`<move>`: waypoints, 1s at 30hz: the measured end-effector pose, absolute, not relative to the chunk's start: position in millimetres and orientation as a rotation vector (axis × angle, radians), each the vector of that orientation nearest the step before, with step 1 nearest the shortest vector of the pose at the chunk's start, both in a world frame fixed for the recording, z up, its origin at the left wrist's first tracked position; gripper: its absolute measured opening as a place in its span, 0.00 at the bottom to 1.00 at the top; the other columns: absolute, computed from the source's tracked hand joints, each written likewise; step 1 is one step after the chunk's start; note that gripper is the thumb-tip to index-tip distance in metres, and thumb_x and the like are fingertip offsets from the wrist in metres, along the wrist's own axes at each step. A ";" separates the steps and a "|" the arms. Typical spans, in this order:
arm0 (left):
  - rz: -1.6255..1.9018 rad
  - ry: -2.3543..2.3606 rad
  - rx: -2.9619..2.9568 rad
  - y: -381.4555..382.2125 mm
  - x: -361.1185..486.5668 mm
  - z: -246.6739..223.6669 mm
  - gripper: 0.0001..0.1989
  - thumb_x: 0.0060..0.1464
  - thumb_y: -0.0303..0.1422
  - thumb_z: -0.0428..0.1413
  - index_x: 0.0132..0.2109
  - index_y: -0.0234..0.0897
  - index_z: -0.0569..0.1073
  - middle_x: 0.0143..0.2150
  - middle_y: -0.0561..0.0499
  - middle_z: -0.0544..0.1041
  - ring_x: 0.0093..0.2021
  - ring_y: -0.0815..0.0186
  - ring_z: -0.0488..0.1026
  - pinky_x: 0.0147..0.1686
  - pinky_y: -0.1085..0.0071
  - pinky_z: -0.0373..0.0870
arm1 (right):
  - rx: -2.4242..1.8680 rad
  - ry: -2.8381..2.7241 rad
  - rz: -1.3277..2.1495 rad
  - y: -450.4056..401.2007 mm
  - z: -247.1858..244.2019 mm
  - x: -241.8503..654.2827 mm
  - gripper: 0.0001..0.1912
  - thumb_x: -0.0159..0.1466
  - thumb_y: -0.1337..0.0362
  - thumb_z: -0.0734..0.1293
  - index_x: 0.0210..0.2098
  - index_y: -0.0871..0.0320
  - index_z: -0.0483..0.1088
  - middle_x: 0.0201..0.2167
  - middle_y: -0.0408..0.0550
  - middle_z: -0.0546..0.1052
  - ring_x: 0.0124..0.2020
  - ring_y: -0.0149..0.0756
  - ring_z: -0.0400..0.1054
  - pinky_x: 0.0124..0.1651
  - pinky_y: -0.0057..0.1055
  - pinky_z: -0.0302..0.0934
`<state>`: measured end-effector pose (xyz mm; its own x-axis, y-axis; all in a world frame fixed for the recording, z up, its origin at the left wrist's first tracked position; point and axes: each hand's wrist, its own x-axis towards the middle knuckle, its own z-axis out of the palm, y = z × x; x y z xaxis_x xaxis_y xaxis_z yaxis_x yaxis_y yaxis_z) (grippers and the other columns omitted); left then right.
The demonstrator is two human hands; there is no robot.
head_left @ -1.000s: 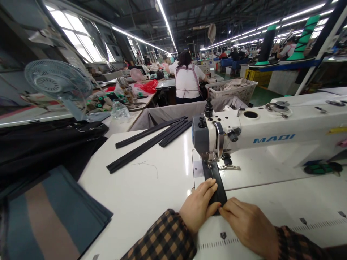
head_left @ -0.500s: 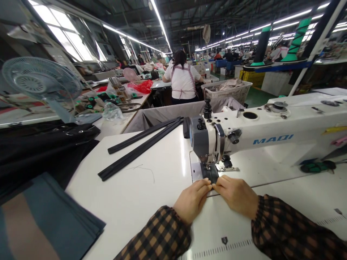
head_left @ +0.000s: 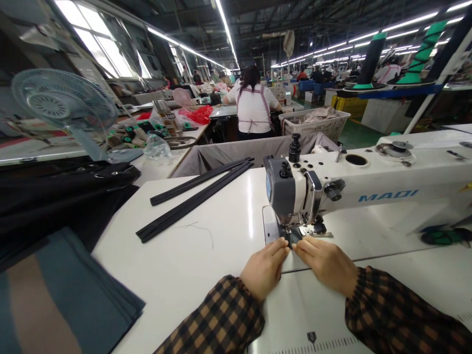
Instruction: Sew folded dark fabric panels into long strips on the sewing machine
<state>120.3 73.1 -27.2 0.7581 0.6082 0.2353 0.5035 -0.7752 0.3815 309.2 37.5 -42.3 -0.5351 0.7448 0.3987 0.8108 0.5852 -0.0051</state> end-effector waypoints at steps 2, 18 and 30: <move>0.477 0.882 2.654 78.1 122.8 -27.3 0.16 0.52 0.21 0.42 0.47 0.36 0.64 0.51 0.47 0.66 0.51 0.66 0.64 0.50 0.68 0.65 | -1.268 -2.435 -0.241 39.7 -43.5 309.8 0.12 0.64 0.71 0.53 0.36 0.60 0.67 0.31 0.47 0.70 0.34 0.33 0.63 0.37 0.32 0.58; 0.526 1.018 2.684 85.6 129.2 -23.1 0.15 0.51 0.20 0.43 0.44 0.34 0.66 0.46 0.48 0.67 0.50 0.67 0.62 0.51 0.71 0.62 | -1.118 -2.265 -0.165 30.3 -45.7 316.4 0.12 0.62 0.72 0.55 0.33 0.58 0.69 0.30 0.48 0.72 0.34 0.35 0.65 0.39 0.34 0.60; 0.491 1.754 2.544 83.2 116.1 -28.7 0.18 0.55 0.30 0.43 0.52 0.31 0.60 0.55 0.41 0.61 0.54 0.56 0.58 0.52 0.55 0.56 | -1.039 -2.305 -0.261 24.9 -75.1 327.9 0.12 0.60 0.70 0.58 0.42 0.57 0.67 0.36 0.47 0.73 0.40 0.38 0.66 0.46 0.39 0.57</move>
<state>116.1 83.2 -28.7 0.3225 0.9134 0.2483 0.9095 -0.3717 0.1861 327.9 24.9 -75.1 -0.5202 0.6185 0.5889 0.7345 0.6758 -0.0609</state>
